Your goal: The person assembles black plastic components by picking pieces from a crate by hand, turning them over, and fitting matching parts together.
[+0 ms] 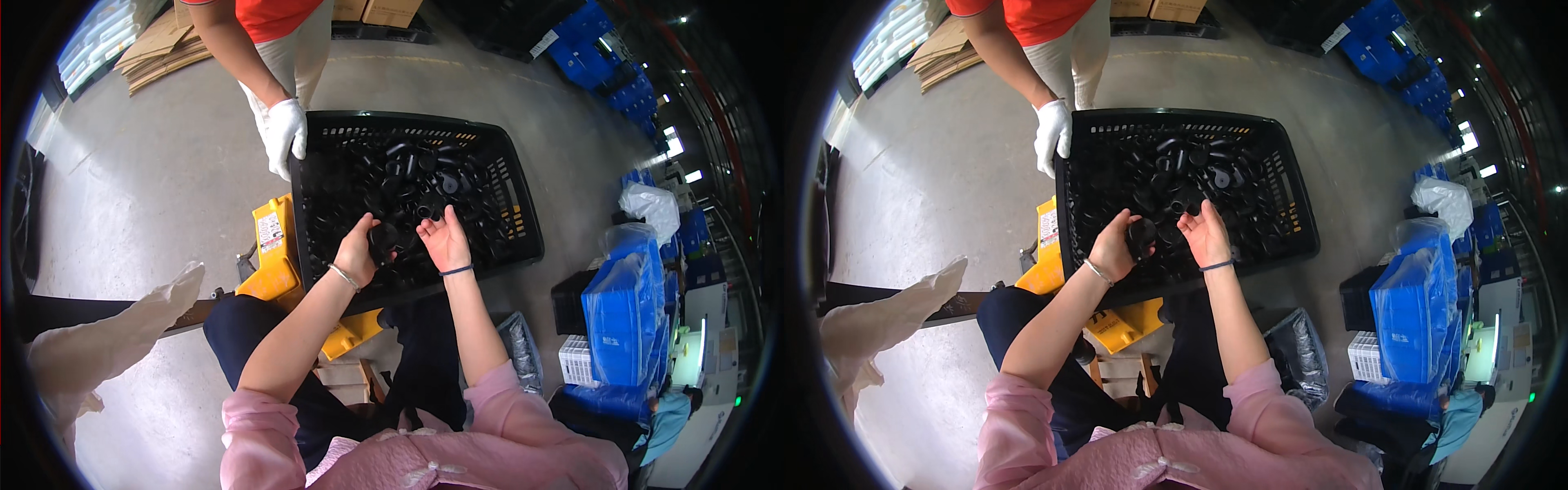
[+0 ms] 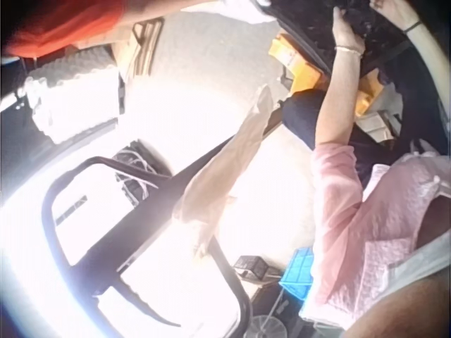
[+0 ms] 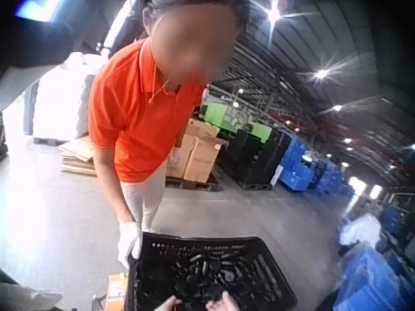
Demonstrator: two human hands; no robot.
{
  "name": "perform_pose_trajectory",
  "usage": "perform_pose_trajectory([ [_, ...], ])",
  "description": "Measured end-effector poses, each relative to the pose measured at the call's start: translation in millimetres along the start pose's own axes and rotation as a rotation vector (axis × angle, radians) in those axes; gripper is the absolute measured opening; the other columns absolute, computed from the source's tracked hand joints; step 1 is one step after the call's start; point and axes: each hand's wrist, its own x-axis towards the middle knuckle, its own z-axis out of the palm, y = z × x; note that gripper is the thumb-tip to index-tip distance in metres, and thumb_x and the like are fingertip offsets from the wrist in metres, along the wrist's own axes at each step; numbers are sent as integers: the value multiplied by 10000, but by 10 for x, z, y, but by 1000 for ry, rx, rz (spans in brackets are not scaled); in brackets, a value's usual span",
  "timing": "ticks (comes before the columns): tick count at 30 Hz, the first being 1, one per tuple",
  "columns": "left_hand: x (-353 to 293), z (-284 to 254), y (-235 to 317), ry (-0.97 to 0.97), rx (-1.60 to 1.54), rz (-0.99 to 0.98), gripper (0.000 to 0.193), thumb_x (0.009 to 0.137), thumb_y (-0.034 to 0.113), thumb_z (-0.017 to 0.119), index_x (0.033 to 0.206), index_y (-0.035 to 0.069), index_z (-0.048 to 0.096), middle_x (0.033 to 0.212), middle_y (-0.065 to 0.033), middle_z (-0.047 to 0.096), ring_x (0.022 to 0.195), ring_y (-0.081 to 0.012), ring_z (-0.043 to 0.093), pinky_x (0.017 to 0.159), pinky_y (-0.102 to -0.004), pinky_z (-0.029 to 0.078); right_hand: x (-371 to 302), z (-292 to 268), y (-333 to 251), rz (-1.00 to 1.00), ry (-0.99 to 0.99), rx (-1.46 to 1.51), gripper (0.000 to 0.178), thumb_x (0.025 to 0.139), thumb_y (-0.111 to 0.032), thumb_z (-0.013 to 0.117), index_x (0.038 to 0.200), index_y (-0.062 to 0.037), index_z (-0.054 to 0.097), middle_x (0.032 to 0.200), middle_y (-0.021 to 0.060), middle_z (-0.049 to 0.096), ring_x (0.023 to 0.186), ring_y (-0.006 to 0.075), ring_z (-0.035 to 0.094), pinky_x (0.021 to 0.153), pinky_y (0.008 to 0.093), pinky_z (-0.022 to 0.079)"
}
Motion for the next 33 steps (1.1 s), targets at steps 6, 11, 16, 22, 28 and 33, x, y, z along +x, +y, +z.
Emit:
perform_pose_trajectory([
  [6,-58,50,80,-73,-72,-8,337,885,369,395,1044,80,465,922,-77,518,790,-244,519,693,-374,455,-19,-24,-18,170,106,-11,343,842,-407,509,893,-71,557,824,51,600,693,135,527,704,291,441],
  [11,-107,96,68,-82,186,41,321,870,367,442,1075,126,491,912,-35,536,773,-176,518,663,-327,451,-96,107,4,170,152,-92,290,843,-359,528,930,-83,555,844,40,598,690,125,535,698,282,446],
  [16,-128,98,56,-164,201,100,363,865,404,449,1138,164,454,914,-11,551,756,-133,530,630,-291,442,-211,337,41,58,83,-284,199,842,-266,540,954,-102,551,877,28,590,738,125,545,710,267,441],
  [22,-254,120,211,-389,-108,98,609,871,503,313,1331,111,239,1124,-106,476,993,-237,482,818,-394,402,-387,470,-101,32,-1,315,201,846,-259,491,926,-84,552,893,65,563,765,165,516,743,312,407],
  [28,-430,143,311,-586,-218,105,676,857,544,305,1323,60,241,1140,-119,488,1062,-217,453,893,-390,357,-580,574,-122,8,-74,276,264,872,-281,449,984,-64,550,912,80,562,801,179,519,768,324,399],
  [33,-480,126,330,-553,-128,99,722,828,585,332,1316,58,263,1123,-113,494,1061,-199,451,916,-369,329,-567,763,-112,-198,4,-272,284,874,-240,485,1074,-43,527,961,53,562,859,150,529,776,282,413],
])
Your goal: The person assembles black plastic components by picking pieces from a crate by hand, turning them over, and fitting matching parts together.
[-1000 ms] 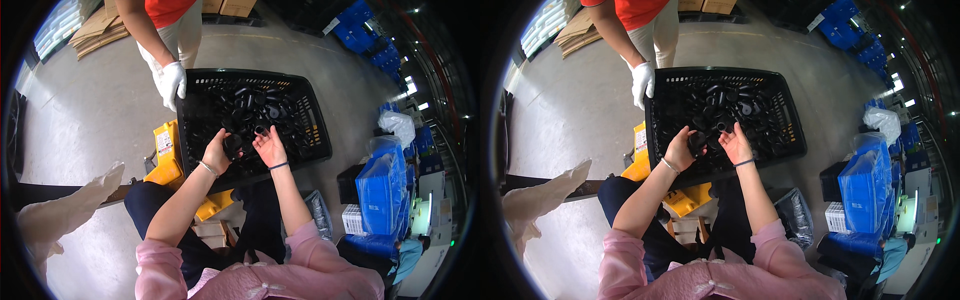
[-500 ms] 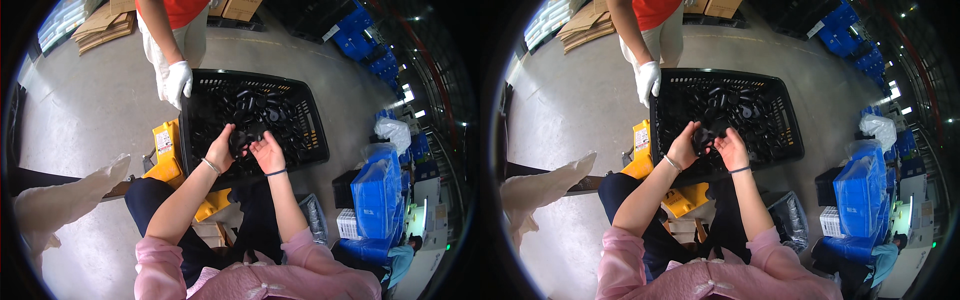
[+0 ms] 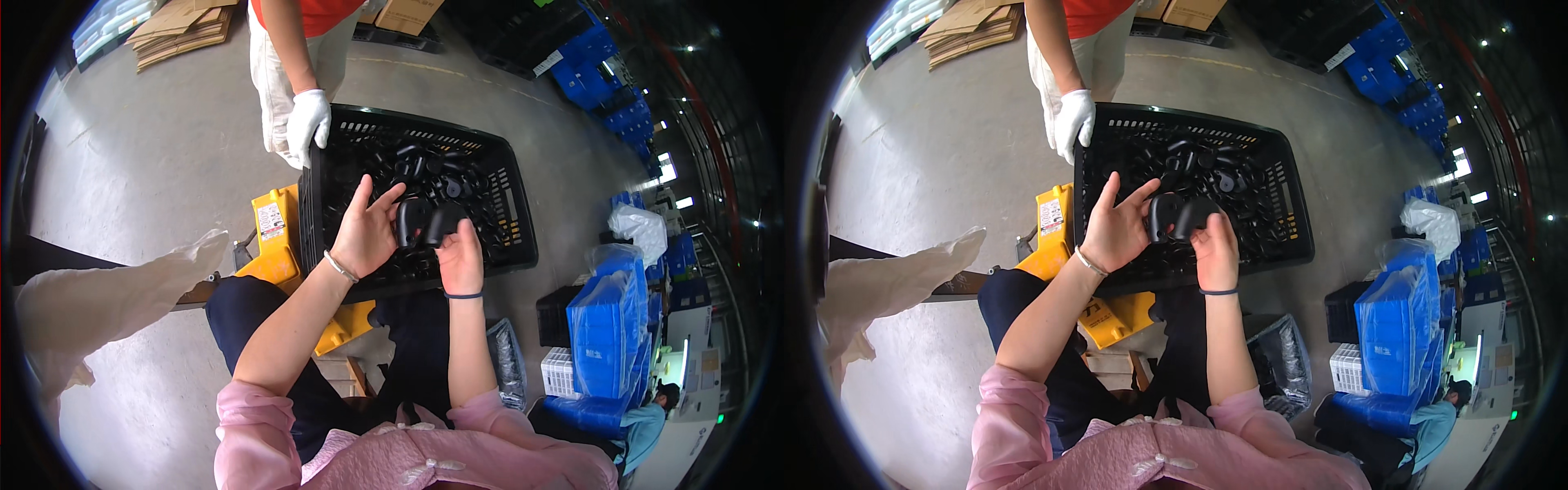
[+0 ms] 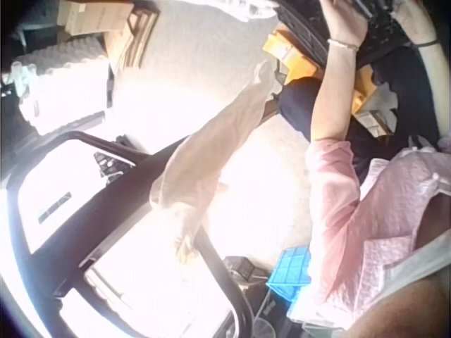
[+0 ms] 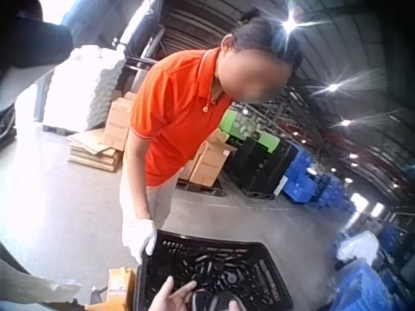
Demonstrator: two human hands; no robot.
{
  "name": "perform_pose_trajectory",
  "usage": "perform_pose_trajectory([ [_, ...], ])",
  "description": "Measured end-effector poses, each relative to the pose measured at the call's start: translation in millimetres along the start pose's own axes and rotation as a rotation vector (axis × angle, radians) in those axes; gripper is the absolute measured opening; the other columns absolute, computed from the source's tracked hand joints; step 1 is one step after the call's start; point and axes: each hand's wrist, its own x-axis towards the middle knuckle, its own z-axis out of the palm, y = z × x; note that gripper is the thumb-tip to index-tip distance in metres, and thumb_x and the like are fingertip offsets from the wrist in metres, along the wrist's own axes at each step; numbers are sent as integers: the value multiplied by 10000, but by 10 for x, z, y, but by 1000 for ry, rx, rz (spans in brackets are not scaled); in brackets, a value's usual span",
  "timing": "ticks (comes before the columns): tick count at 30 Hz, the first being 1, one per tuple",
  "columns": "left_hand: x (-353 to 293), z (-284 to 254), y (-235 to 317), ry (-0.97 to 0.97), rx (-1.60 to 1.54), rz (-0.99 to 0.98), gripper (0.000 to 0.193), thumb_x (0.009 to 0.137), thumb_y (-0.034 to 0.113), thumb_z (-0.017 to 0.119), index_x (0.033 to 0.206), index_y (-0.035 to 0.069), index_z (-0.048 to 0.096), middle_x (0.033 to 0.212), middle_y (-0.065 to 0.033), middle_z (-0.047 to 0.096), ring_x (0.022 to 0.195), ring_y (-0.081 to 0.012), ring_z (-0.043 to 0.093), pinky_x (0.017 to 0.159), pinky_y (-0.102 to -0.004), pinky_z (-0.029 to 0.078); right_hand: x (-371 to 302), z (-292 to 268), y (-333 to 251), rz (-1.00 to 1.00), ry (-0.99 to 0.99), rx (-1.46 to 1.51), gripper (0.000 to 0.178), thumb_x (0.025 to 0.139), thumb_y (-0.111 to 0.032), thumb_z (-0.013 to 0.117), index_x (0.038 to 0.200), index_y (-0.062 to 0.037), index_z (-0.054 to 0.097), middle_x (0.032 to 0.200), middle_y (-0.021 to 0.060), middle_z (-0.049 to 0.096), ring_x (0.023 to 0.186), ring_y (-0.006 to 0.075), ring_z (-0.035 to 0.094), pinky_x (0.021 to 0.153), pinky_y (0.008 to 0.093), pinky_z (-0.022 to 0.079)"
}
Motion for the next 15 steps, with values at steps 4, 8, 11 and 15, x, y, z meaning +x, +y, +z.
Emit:
perform_pose_trajectory([
  [4,11,-46,-69,260,254,-154,609,807,582,399,1220,136,421,1050,-37,534,999,-153,473,865,-352,357,47,198,171,-257,-51,-893,282,797,-182,608,1033,-31,572,826,29,538,720,108,511,644,219,420],
  [8,68,-136,-136,300,246,-51,512,844,528,385,1170,139,453,1031,-24,543,899,-127,509,835,-332,364,108,242,304,-186,-52,-789,291,813,-184,588,1055,-26,557,838,17,541,706,96,503,640,225,425],
  [11,94,-173,-154,317,200,94,559,874,485,346,1235,60,389,1090,-45,510,995,-143,465,911,-304,305,156,183,308,-11,-65,-365,333,860,-183,520,1146,-15,492,971,13,556,813,85,529,715,219,434],
  [15,98,-155,-143,164,141,206,590,886,464,311,1276,24,349,1141,-62,470,1077,-168,394,962,-289,249,231,67,262,145,-97,81,361,880,-195,393,1198,-30,442,1102,77,528,1021,166,495,894,294,367],
])
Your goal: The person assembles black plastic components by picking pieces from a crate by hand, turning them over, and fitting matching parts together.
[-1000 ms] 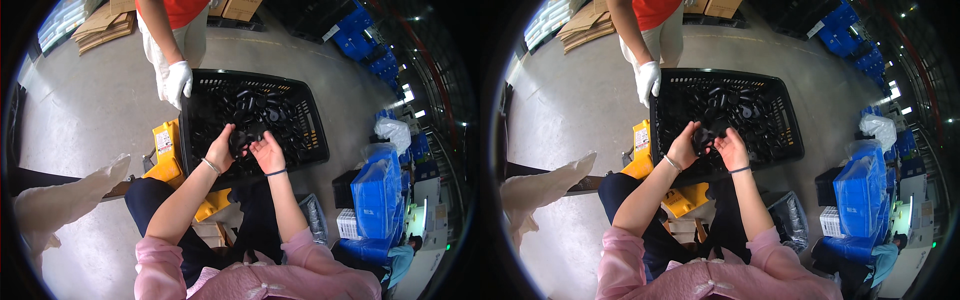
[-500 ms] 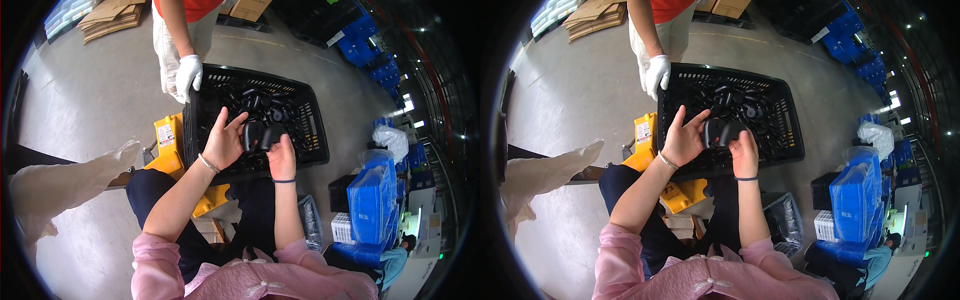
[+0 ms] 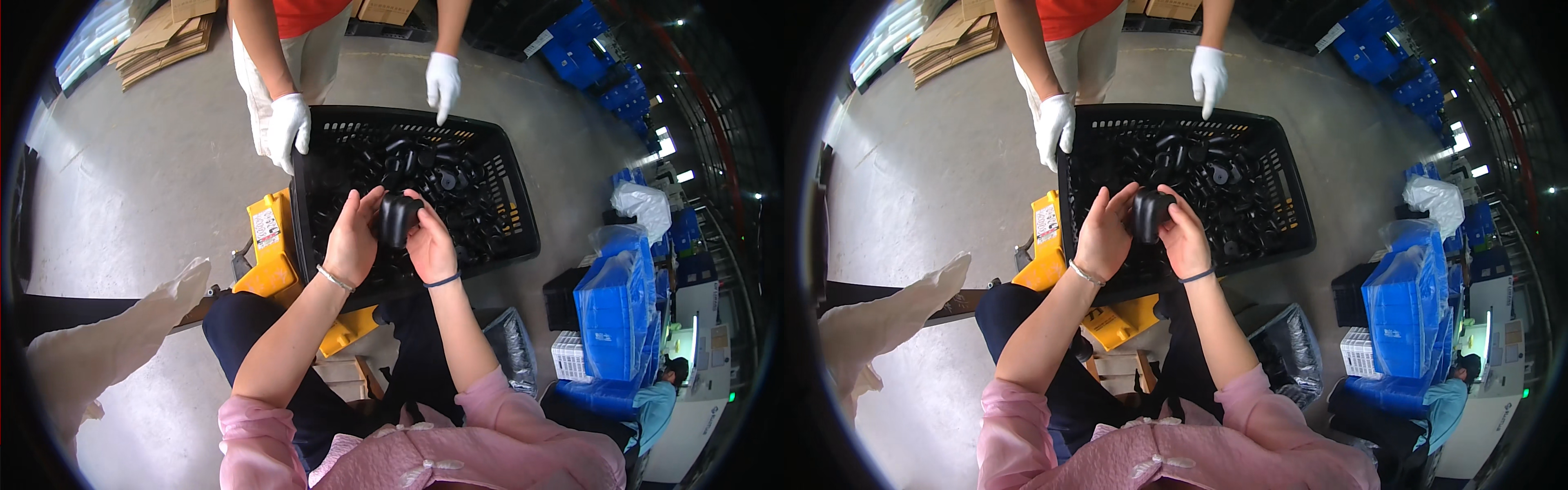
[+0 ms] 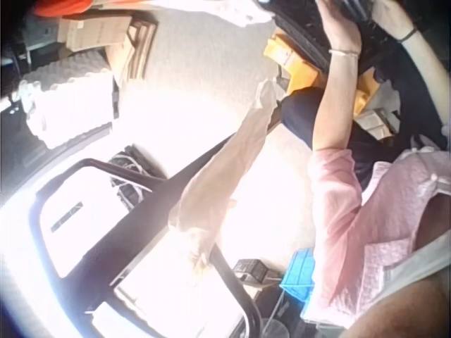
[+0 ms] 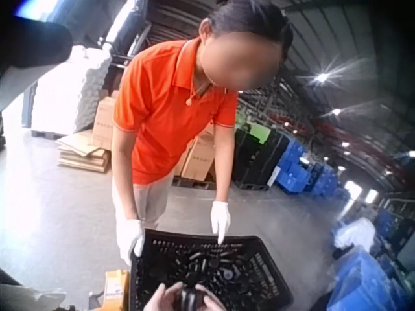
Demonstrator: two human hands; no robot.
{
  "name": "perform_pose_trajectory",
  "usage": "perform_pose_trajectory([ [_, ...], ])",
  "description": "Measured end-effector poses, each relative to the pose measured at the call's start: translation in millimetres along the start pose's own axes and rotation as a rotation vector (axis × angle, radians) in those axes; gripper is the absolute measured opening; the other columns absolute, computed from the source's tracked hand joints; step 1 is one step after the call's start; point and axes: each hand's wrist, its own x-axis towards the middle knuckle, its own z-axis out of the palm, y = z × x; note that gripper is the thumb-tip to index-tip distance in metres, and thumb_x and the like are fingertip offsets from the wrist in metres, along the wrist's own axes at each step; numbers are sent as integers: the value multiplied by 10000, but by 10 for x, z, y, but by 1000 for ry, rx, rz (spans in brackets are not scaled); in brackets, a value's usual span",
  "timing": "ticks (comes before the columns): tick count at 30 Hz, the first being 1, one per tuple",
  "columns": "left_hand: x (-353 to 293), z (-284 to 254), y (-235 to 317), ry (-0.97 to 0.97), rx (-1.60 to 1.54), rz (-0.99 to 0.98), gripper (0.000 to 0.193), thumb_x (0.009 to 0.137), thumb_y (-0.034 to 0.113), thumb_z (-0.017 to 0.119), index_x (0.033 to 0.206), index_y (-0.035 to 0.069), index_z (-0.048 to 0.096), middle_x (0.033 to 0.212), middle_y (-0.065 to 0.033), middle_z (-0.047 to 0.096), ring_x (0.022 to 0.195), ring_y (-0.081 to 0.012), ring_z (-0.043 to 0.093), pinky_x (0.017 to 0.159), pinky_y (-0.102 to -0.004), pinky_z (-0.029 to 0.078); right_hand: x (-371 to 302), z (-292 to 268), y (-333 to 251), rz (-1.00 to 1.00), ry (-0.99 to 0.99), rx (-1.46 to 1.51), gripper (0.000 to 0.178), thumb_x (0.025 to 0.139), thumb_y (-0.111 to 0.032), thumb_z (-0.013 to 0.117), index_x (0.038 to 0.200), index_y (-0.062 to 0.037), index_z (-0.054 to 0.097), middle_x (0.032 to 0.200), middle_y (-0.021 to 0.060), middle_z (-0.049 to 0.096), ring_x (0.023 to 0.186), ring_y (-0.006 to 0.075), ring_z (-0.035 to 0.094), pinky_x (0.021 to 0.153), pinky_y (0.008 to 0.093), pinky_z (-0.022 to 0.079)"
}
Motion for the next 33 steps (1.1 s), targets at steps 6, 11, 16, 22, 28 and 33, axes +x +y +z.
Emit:
perform_pose_trajectory([
  [6,-32,56,-4,-110,-24,14,586,893,449,292,1211,-25,422,1115,-63,489,1058,-162,398,964,-300,248,56,-102,-13,52,-34,331,356,870,-226,387,1155,-31,471,1084,84,533,1012,177,503,873,307,395],
  [11,-34,69,-20,-122,-46,28,580,897,441,290,1205,-30,430,1125,-66,494,1064,-150,397,962,-301,249,56,-106,5,44,-39,419,349,870,-238,392,1138,-36,488,1061,72,543,995,161,507,859,296,399],
  [16,-57,62,-45,-94,-10,18,585,899,440,290,1231,-29,399,1174,-76,468,1074,-154,394,971,-303,239,65,-103,62,17,44,335,348,882,-248,365,1123,-31,493,1066,65,543,996,167,511,858,301,403],
  [22,-190,67,-300,-174,1047,141,639,889,437,326,1316,-27,224,1326,-169,284,1260,-300,194,1032,-361,131,-104,-69,242,54,61,418,344,915,-345,348,1140,-119,477,1068,92,537,1022,264,499,906,384,386],
  [28,-387,83,-560,-122,1853,577,729,829,430,433,1307,-61,185,1334,-227,231,1267,-368,159,1036,-451,67,-416,-95,319,66,263,484,269,896,-253,434,1111,-115,518,1059,24,554,999,149,514,888,288,399],
  [33,-466,152,-576,-239,1849,687,707,827,403,441,1316,-44,190,1337,-218,235,1270,-349,176,1039,-446,63,-505,-192,222,160,237,731,283,886,-268,437,1086,-89,528,1008,43,581,977,178,533,873,315,413],
])
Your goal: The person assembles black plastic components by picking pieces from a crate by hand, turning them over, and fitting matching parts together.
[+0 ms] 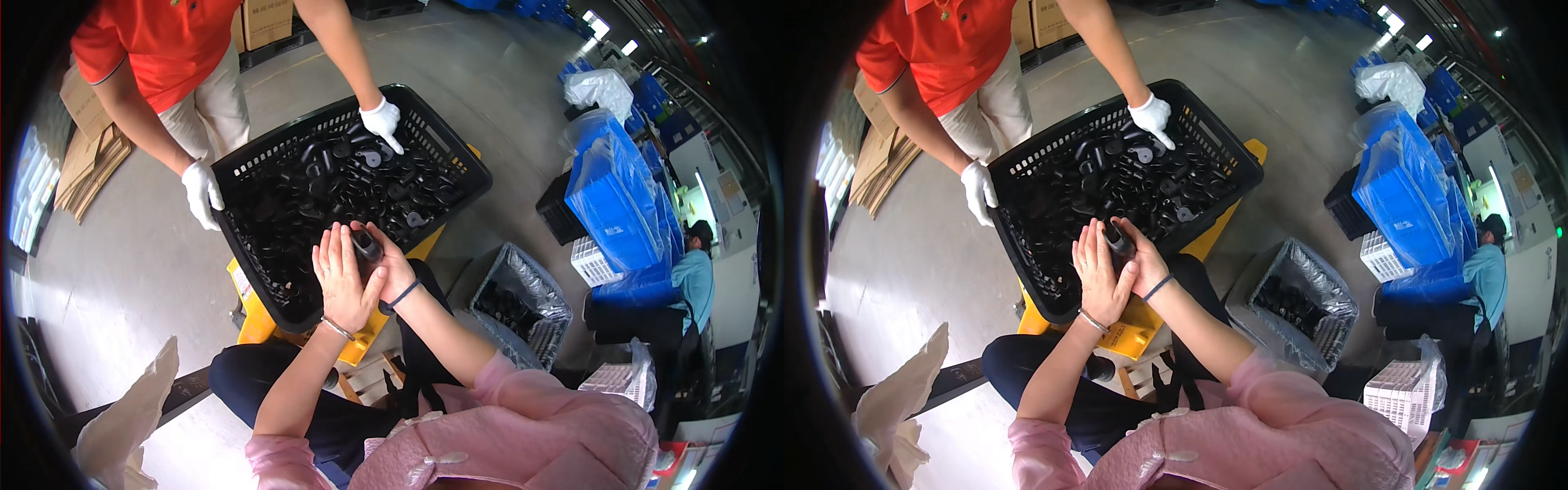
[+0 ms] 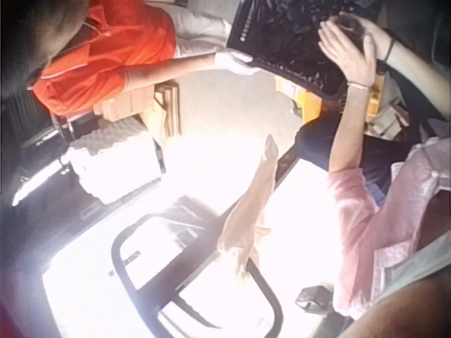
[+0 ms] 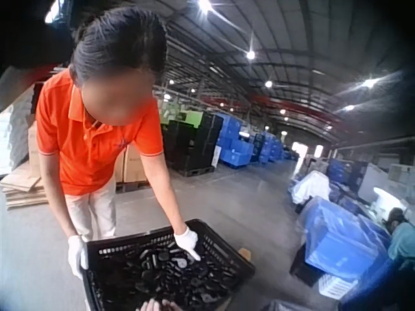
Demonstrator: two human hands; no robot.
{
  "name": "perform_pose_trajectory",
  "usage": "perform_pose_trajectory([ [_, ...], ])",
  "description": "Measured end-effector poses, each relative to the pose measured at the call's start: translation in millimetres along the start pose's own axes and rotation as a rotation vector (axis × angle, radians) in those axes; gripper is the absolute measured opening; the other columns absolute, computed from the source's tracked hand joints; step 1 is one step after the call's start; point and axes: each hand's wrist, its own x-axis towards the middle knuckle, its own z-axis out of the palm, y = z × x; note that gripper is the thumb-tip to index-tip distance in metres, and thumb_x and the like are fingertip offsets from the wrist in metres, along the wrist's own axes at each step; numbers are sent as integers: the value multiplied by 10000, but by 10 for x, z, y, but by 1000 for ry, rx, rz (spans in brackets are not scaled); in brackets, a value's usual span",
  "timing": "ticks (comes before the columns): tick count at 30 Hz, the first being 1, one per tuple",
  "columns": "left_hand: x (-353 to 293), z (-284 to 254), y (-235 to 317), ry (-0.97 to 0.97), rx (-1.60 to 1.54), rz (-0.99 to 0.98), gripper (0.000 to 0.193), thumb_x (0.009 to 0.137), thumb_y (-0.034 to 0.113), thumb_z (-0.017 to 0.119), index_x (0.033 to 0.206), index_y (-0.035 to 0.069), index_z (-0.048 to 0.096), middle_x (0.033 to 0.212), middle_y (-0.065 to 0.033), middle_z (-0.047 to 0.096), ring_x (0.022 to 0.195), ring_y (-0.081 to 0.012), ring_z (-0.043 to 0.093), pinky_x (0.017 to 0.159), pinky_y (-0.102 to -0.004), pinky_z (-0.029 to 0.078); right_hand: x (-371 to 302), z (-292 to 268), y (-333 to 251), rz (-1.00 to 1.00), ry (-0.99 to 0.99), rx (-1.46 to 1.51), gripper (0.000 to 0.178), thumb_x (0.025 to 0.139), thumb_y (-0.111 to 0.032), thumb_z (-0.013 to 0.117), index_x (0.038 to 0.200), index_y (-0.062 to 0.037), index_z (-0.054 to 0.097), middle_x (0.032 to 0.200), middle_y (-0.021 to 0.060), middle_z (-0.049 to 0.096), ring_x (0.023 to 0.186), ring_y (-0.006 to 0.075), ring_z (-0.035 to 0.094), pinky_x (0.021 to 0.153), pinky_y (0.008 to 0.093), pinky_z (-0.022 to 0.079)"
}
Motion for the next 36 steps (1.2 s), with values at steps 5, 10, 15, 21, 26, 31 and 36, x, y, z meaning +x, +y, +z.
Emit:
perform_pose_trajectory([
  [5,22,-78,-79,-19,-100,-21,630,822,270,519,1299,-35,244,1222,-226,389,1152,-355,348,1001,-404,219,-394,-350,-474,71,-162,61,391,860,-363,422,1080,-57,524,958,129,565,758,209,539,637,316,432],
  [10,-40,-125,-187,-374,73,-125,425,831,332,492,1098,3,515,992,-160,565,914,-295,551,822,-366,421,-1276,-1387,-1331,-117,182,-20,427,825,-367,434,1099,-45,488,952,123,545,747,208,549,601,294,418],
  [15,-77,-107,-171,-489,129,-161,423,864,351,414,1082,12,539,962,-157,593,864,-288,583,801,-351,446,-2377,-2735,-1834,-312,1075,-112,689,728,-612,478,1157,-74,451,1122,116,472,1010,272,470,804,389,400],
  [21,-31,-106,-147,-589,118,-215,429,871,354,397,1113,21,519,984,-161,584,879,-293,580,807,-352,445,-1959,-3034,-1457,-337,1254,-287,648,760,-563,479,1249,-149,383,1204,77,426,1045,275,443,839,389,377],
  [26,25,-113,-157,-672,108,-247,455,873,369,384,1118,8,513,974,-160,585,888,-296,578,807,-349,447,-472,-1386,-1558,-649,408,-858,450,779,-284,608,1171,-111,472,1180,95,467,1033,202,470,873,318,347],
  [31,56,-158,-206,-721,131,-246,524,863,438,373,1112,2,522,1007,-166,574,906,-286,576,811,-347,444,-14,-717,-1306,-913,811,-1875,351,749,-200,648,1062,-94,531,1059,152,391,882,208,467,763,289,417],
  [36,81,-173,-204,-728,138,-233,570,853,483,365,1108,-1,525,1017,-179,567,919,-287,571,826,-350,433,-163,-848,-1302,-955,617,-1870,418,758,-234,643,1116,-80,494,1082,174,378,1004,274,393,885,344,340],
])
